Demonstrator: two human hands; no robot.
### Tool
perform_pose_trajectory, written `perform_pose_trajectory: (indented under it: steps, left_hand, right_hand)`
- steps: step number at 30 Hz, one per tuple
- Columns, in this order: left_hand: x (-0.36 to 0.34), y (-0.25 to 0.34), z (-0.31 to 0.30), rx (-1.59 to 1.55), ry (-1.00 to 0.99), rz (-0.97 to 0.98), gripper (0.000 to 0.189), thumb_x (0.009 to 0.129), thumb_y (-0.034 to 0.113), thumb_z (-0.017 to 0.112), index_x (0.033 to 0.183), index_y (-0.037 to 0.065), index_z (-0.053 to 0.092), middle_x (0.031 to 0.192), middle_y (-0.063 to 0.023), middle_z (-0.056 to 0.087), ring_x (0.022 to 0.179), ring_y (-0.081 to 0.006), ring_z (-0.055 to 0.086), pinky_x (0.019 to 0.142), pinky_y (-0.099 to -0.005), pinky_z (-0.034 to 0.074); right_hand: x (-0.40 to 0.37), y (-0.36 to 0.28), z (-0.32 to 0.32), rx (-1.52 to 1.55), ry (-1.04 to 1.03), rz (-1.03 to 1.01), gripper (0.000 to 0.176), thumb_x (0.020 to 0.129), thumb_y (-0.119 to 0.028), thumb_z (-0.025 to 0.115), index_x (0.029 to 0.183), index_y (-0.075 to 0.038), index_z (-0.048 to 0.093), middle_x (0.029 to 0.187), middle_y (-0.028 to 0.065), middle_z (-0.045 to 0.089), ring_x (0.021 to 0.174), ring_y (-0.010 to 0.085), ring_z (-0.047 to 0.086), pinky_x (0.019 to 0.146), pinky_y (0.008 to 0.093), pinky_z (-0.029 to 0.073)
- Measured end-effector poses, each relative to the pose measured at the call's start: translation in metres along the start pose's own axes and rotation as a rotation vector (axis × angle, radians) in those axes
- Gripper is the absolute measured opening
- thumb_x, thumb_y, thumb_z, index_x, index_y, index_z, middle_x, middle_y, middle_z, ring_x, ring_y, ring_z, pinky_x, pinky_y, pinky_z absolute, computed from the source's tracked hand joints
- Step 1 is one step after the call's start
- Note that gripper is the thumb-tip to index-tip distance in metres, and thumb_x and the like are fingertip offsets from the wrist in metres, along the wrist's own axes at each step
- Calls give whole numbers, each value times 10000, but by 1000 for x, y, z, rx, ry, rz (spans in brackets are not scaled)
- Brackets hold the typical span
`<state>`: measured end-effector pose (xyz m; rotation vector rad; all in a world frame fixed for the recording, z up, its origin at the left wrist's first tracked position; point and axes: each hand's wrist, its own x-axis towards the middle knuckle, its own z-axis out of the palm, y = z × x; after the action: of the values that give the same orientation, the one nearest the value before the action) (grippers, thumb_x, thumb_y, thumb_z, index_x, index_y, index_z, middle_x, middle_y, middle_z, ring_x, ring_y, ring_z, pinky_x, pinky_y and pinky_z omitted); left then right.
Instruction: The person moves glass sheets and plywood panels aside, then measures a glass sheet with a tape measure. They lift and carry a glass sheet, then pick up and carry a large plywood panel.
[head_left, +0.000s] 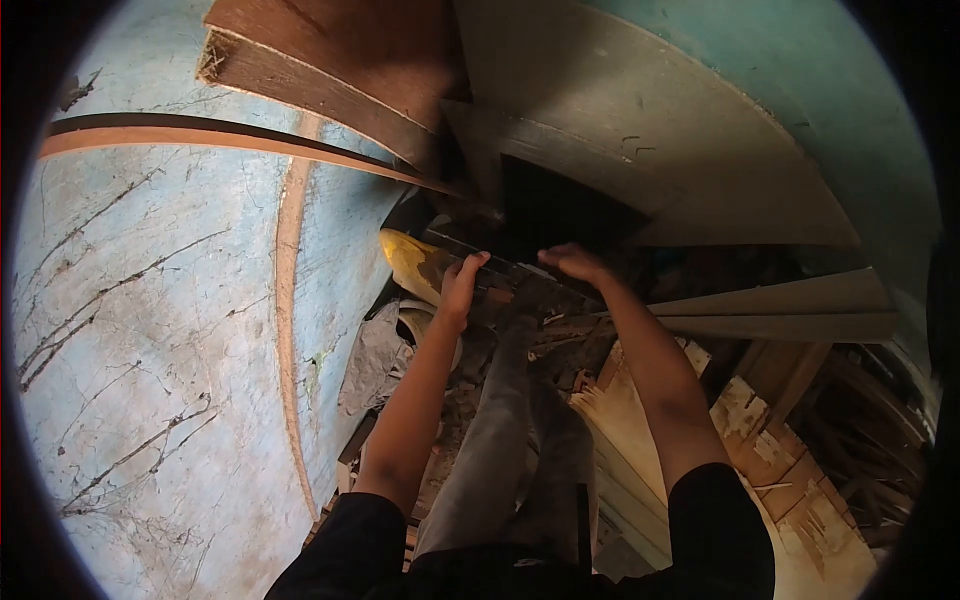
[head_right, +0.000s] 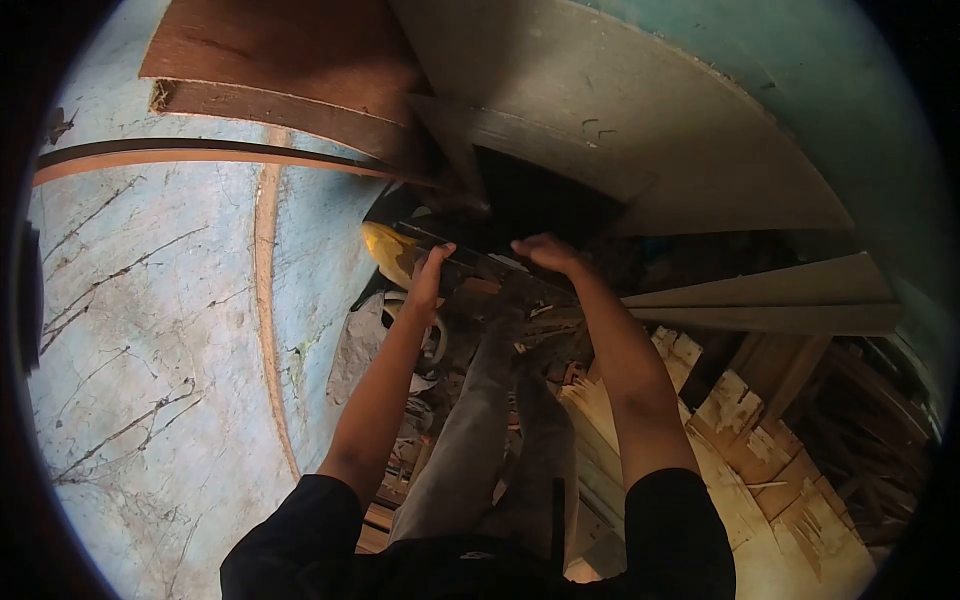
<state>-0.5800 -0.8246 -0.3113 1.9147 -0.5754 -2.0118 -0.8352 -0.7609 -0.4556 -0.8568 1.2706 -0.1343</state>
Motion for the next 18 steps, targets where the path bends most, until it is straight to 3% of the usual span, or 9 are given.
perform_pose_trajectory:
  steps: [2, 6, 8, 9, 11, 12, 14, 18]
  left_hand:
    - [-1, -1, 0, 17, 55, -10, 595, 836, 427, 723, 1167, -59, 632, 1014, -105, 677, 922, -199, 642, 858, -321, 497]
    - [-16, 11, 3, -11, 59, -38, 610, 826, 418, 725, 1173, -73, 625, 1041, -112, 672, 936, -209, 637, 859, -323, 497]
    - [-3, -4, -5, -26, 56, -5, 607, 822, 420, 726, 1159, -75, 628, 1034, -114, 671, 928, -208, 638, 849, -322, 498]
    - [-3, -5, -6, -34, 52, 27, 605, 817, 422, 727, 1146, -76, 632, 1028, -116, 670, 920, -208, 638, 838, -321, 499]
    - [-4, -8, -9, 13, 86, 42, 608, 813, 429, 728, 1132, -81, 636, 1023, -120, 669, 918, -206, 638, 832, -320, 499]
    - [-4, -8, -10, 69, 112, 57, 612, 810, 435, 729, 1118, -86, 639, 1018, -123, 668, 917, -204, 637, 826, -318, 498]
    - [-5, -8, -13, 60, 91, 42, 615, 808, 442, 728, 1113, -85, 643, 1014, -124, 668, 913, -204, 638, 825, -319, 497]
    - [-3, -12, -14, 51, 68, 13, 634, 801, 451, 730, 1131, -83, 647, 1007, -120, 670, 907, -205, 639, 821, -320, 497]
  right_hand:
    - [-17, -49, -9, -5, -38, 165, 896, 913, -834, 411, 1377, -103, 645, 1431, 162, 601, 1342, 349, 537, 1130, 468, 390]
    - [-41, -88, -12, -94, 3, 188, 968, 879, -884, 373, 1408, -110, 617, 1441, 169, 588, 1348, 377, 528, 1139, 486, 380]
    - [-39, -84, -18, -88, -99, 6, 933, 875, -851, 453, 1427, -113, 596, 1472, 165, 564, 1375, 386, 505, 1146, 492, 376]
    - [-44, -88, -18, -95, -106, 7, 933, 875, -851, 453, 1427, -113, 596, 1472, 165, 564, 1375, 386, 505, 1146, 492, 376]
    - [-55, -96, -18, -214, 47, -35, 766, 888, -691, 645, 1359, -87, 625, 1330, 174, 654, 1236, 346, 617, 1040, 461, 478]
    - [-53, -96, -19, -219, 43, -36, 766, 888, -691, 645, 1359, -87, 625, 1330, 174, 654, 1236, 346, 617, 1040, 461, 478]
    - [-49, -94, -22, -426, 201, -144, 606, 844, -450, 795, 1308, -86, 654, 1198, 212, 706, 1138, 363, 677, 971, 453, 533]
    - [-47, -107, -23, -706, 418, -85, 500, 794, -287, 840, 1217, -66, 691, 1098, 242, 721, 1046, 389, 701, 899, 473, 560]
